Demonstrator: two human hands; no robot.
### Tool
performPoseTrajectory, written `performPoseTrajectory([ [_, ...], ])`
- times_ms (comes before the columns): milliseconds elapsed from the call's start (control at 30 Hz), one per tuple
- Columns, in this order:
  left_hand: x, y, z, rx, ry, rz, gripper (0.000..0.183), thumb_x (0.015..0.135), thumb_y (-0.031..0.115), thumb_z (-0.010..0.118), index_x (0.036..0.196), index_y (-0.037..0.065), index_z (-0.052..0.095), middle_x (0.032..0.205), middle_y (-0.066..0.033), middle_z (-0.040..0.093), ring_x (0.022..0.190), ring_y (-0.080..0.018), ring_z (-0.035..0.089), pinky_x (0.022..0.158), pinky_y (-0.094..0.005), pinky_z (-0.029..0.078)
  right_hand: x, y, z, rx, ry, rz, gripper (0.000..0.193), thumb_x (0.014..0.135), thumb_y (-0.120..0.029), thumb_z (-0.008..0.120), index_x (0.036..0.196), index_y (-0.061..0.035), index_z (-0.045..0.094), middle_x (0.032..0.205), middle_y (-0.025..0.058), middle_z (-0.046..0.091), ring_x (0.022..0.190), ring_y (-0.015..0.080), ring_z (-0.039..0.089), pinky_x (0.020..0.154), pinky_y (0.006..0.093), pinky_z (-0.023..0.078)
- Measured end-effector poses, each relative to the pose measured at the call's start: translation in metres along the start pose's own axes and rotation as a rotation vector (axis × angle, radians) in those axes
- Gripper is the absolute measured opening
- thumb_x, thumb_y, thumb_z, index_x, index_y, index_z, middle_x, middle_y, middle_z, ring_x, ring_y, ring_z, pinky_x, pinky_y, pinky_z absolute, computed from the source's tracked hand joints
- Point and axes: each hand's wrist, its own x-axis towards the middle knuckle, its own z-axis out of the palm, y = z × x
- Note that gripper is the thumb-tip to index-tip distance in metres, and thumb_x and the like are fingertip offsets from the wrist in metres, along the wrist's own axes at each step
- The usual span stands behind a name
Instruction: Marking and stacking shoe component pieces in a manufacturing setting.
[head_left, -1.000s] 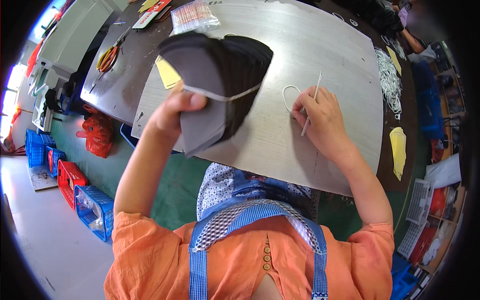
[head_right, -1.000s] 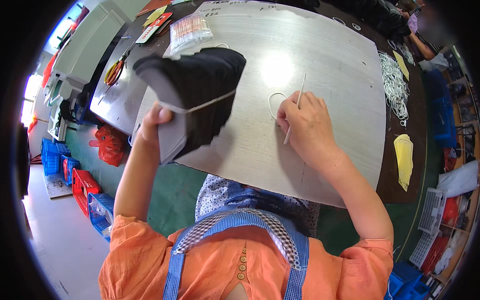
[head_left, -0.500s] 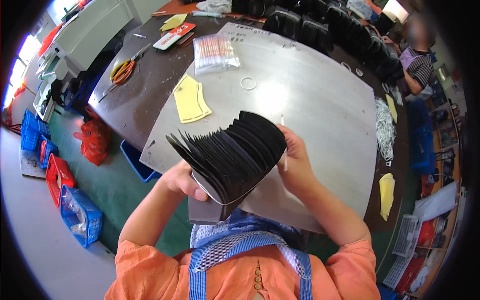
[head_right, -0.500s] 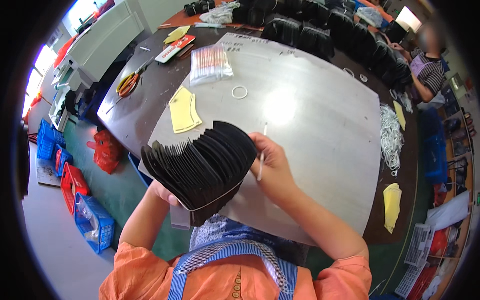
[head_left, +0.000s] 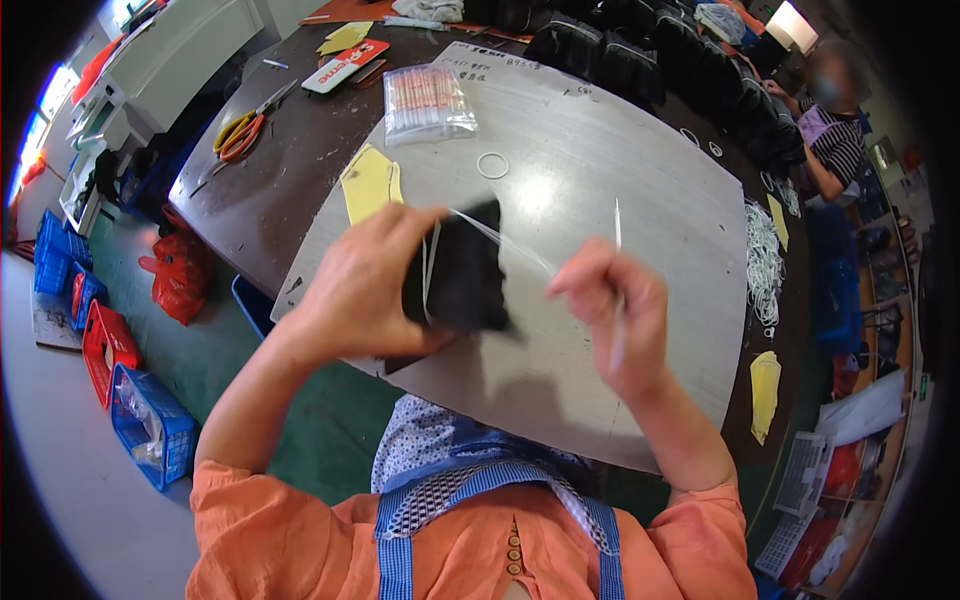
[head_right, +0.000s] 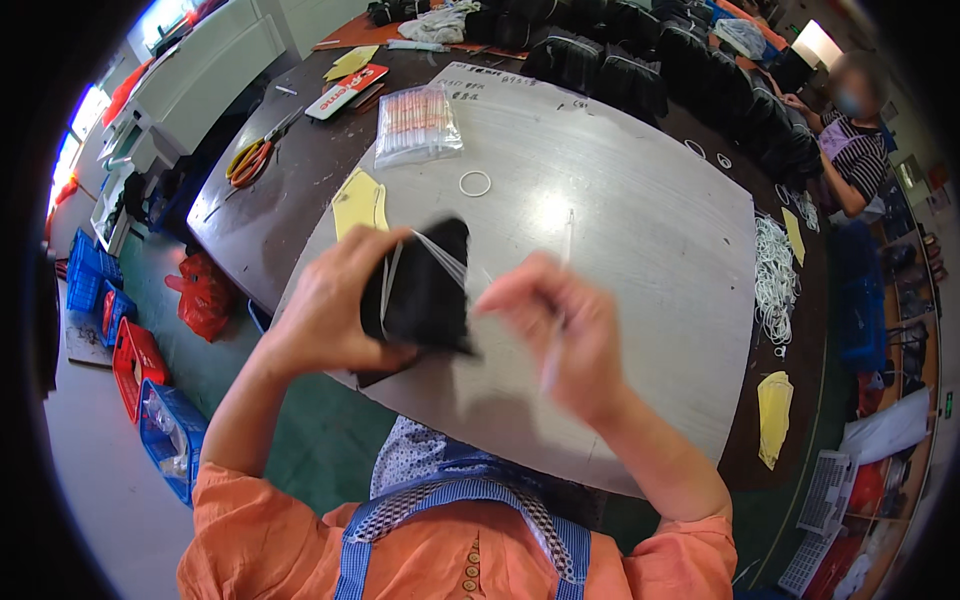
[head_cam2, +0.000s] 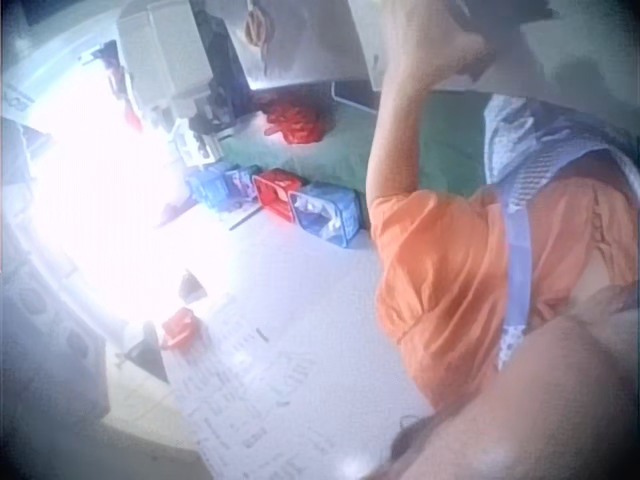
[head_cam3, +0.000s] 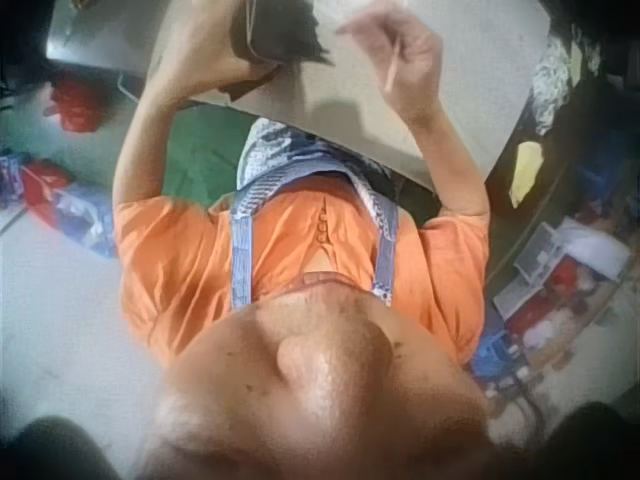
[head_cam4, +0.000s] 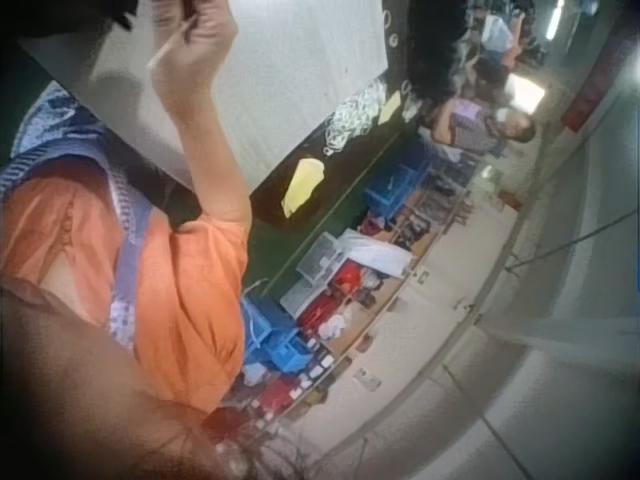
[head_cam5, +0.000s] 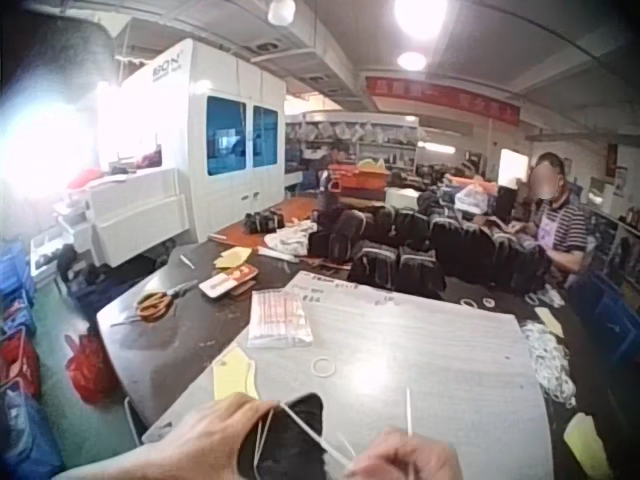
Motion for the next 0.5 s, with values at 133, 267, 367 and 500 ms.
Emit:
performPoseTrajectory([
  [133,0.009,-0.035,0.000,0.169,0.291,-0.088,0.090,0.058,0.021,0.091,0.138,0.002,0.055,0.124,-0.0195,0.064,0.114,-0.0376,0.065,0.099,-0.0409,0.051,-0.013,0.004,0.033,-0.452,-0.259,-0.561,0.015,0.080,-0.002,0.080,0.090,-0.0085,0.071,0.070,0.0050,0.059,0.058,0.0199,0.060,0.050,0.0325,0.046],
  [267,0.001,-0.072,-0.006,-0.430,0.218,-0.233,0.083,0.061,0.016,0.087,0.136,-0.002,0.056,0.117,-0.0168,0.070,0.110,-0.0267,0.067,0.101,-0.0352,0.049,0.003,0.025,0.024,-0.577,-0.151,-0.445,0.014,0.080,-0.001,0.081,0.088,-0.0068,0.072,0.072,0.0045,0.061,0.057,0.0201,0.057,0.050,0.0339,0.043],
  [367,0.003,-0.087,-0.003,-0.146,0.414,-0.210,0.074,0.071,0.022,0.088,0.134,-0.003,0.057,0.111,-0.0105,0.072,0.103,-0.0177,0.066,0.097,-0.0323,0.050,0.000,0.000,0.049,-0.369,-0.369,-0.637,0.014,0.079,-0.006,0.083,0.088,-0.0069,0.072,0.072,0.0021,0.060,0.058,0.0181,0.056,0.048,0.0330,0.043],
  [500,0.010,-0.070,-0.011,-0.480,0.260,-0.299,0.069,0.072,0.025,0.091,0.130,0.000,0.062,0.111,-0.0066,0.072,0.105,-0.0159,0.066,0.097,-0.0315,0.050,0.002,0.006,0.071,-0.364,-0.451,-0.653,0.020,0.078,-0.006,0.083,0.095,-0.0077,0.073,0.070,0.0022,0.057,0.059,0.0175,0.057,0.047,0.0330,0.043],
])
